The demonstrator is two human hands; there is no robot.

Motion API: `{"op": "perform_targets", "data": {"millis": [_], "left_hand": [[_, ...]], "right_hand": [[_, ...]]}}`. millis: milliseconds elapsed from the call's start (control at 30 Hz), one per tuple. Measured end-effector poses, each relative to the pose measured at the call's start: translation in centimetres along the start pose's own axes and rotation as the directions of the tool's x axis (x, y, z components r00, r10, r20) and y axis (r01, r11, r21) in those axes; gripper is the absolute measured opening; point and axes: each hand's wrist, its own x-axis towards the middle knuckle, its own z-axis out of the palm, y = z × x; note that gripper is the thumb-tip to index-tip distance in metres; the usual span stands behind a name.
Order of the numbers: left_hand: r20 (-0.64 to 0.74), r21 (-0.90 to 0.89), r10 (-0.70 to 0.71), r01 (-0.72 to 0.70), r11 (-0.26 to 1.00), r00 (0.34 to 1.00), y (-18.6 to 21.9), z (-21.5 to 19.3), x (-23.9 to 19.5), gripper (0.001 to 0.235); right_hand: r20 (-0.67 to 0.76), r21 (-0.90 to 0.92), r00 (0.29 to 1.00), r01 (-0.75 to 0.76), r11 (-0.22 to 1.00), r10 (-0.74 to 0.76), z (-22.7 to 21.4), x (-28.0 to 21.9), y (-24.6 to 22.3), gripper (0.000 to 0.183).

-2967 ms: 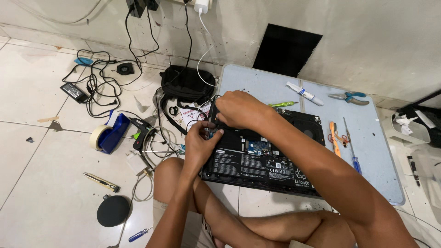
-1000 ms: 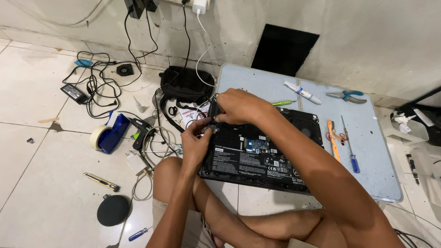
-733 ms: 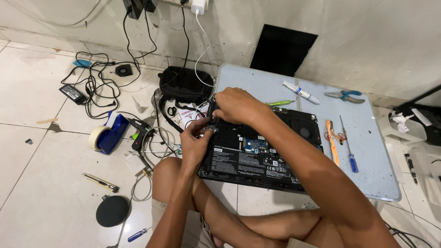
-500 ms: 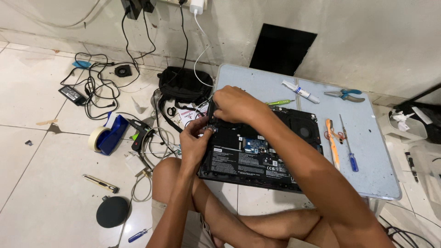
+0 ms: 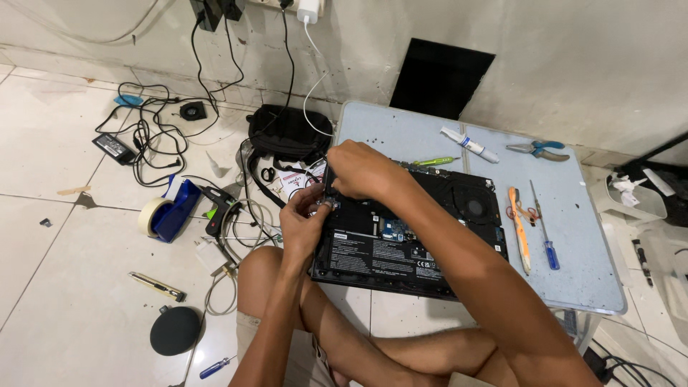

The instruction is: The person sits on the floor and works on the internal components of a disassembled laptop. They use a screwdriver to manipulate parts near the cooling fans and then use a brush to clean dust from the motherboard and battery area.

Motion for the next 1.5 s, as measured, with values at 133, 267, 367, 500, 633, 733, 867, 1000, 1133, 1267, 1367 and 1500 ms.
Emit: {"op": "perform_targets", "data": {"millis": [133, 267, 367, 500, 633, 733, 867, 1000, 1133, 1267, 1367, 1500], "left_hand": [[0.032, -0.011, -0.002, 0.003, 1.0, 0.999, 1.8, -0.1, -0.4, 0.044], [0.084, 0.149, -0.004, -0.008, 0.989, 0.996, 1.9, -0.6, -0.3, 0.042], [0.097, 0.217, 0.002, -0.023, 0.976, 0.995, 2.5, -0.6, -0.7, 0.04], [0.105, 0.301, 0.014, -0.045, 0.952, 0.994, 4.2, -0.3, -1.7, 0.04], [0.114, 0.319, 0.026, -0.062, 0.946, 0.993, 4.9, -0.3, -1.9, 0.041], [0.119, 0.343, 0.025, -0.065, 0.937, 0.993, 5.6, -0.5, -2.2, 0.042], [0.136, 0.348, -0.004, -0.044, 0.936, 0.991, 5.9, -0.6, -2.1, 0.042], [0.142, 0.367, -0.007, -0.047, 0.929, 0.99, 5.6, -0.6, -2.0, 0.042], [0.143, 0.385, 0.006, -0.062, 0.921, 0.99, 5.8, -0.5, -2.1, 0.042], [0.152, 0.413, 0.018, -0.081, 0.907, 0.988, 6.0, -0.5, -2.1, 0.043], [0.152, 0.447, 0.055, -0.118, 0.886, 0.987, 6.4, -0.5, -2.1, 0.042], [0.081, 0.46, 0.284, -0.289, 0.84, 0.955, 6.7, -0.2, -2.4, 0.035]], "right_hand": [[-0.016, -0.007, 1.0, -0.022, 1.0, 0.021, -1.5, -1.4, -0.6, 0.013], [-0.299, 0.25, 0.944, -0.066, 0.966, 0.142, -3.4, -3.4, 1.4, 0.018], [-0.593, 0.502, 0.779, 0.16, 0.85, 0.203, -4.2, -4.2, 6.2, 0.024], [-0.643, 0.69, 0.662, 0.283, 0.667, 0.385, -1.7, -4.1, 11.4, 0.022], [-0.51, 0.727, 0.709, 0.052, 0.685, 0.487, 1.7, -2.2, 14.4, 0.025], [-0.444, 0.794, 0.713, 0.033, 0.607, 0.542, 3.4, -0.8, 15.6, 0.027], [-0.468, 0.753, 0.751, 0.064, 0.655, 0.466, 5.3, 1.0, 18.1, 0.029], [-0.432, 0.462, 0.79, -0.221, 0.859, 0.436, 7.5, 2.9, 19.2, 0.032], [-0.43, 0.448, 0.799, -0.216, 0.868, 0.421, 8.5, 4.0, 20.2, 0.027], [-0.44, 0.428, 0.805, -0.201, 0.881, 0.397, 9.1, 5.3, 21.0, 0.018], [-0.452, 0.358, 0.812, -0.214, 0.909, 0.369, 9.0, 5.9, 20.5, 0.016], [-0.511, 0.358, 0.772, -0.207, 0.91, 0.377, 8.0, 4.7, 18.7, 0.015]]}}
